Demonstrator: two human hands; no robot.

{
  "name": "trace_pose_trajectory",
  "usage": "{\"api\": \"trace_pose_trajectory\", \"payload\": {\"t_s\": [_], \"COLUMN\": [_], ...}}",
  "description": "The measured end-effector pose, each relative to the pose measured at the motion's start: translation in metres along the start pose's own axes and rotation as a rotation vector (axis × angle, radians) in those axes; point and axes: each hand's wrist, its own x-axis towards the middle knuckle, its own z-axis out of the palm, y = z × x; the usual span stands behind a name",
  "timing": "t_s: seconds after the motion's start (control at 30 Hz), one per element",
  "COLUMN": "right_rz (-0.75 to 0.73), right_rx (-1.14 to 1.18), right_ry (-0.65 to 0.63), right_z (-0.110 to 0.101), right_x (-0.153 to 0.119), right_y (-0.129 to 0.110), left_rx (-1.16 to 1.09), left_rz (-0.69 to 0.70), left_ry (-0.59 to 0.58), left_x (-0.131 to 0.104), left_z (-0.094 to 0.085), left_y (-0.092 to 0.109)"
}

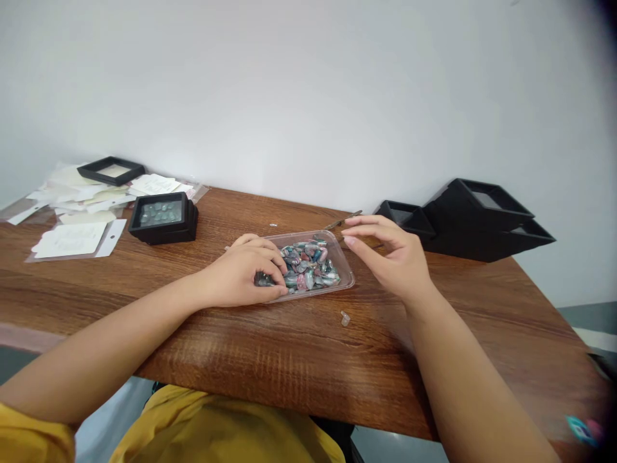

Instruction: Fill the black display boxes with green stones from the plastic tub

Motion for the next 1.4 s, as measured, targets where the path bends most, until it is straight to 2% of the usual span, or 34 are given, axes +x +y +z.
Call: {"api": "trace_pose_trajectory", "payload": {"t_s": [0.1,0.17,0.37,0.53,0.7,0.83,0.93,1.1,1.27,1.4], "right_rz": [-0.019,-0.035,-0.137,-0.249,-0.145,0.005,0.029,0.024,0.016,-0.025], "right_rx": [-0.005,-0.012,-0.185,-0.382,-0.480,-0.403,-0.291,-0.197,-0.226,-0.281], "right_ry": [0.071,0.077,-0.027,-0.171,-0.363,-0.426,-0.452,-0.402,-0.329,-0.264], "right_z": [0.000,0.000,0.003,0.003,0.007,0.015,0.020,0.021,0.017,0.016], "right_x": [0.001,0.000,-0.001,-0.004,-0.011,-0.017,-0.017,-0.013,-0.013,-0.012], "right_y": [-0.003,-0.003,0.000,0.003,0.007,0.011,0.013,0.013,0.015,0.016], "left_rx": [-0.020,-0.055,-0.264,-0.291,-0.251,-0.200,-0.179,-0.167,-0.165,-0.168], "left_rz": [0.015,0.032,0.137,0.217,0.275,0.277,0.283,0.308,0.308,0.305], "left_ry": [0.060,0.142,0.455,0.584,0.631,0.639,0.642,0.651,0.648,0.700], "left_x": [0.002,0.004,0.007,0.005,0.006,0.004,0.003,0.003,0.003,0.002], "left_z": [0.002,0.004,0.006,0.006,0.007,0.008,0.009,0.010,0.010,0.013], "left_y": [0.001,0.003,0.006,0.009,0.011,0.012,0.011,0.010,0.010,0.007]}}
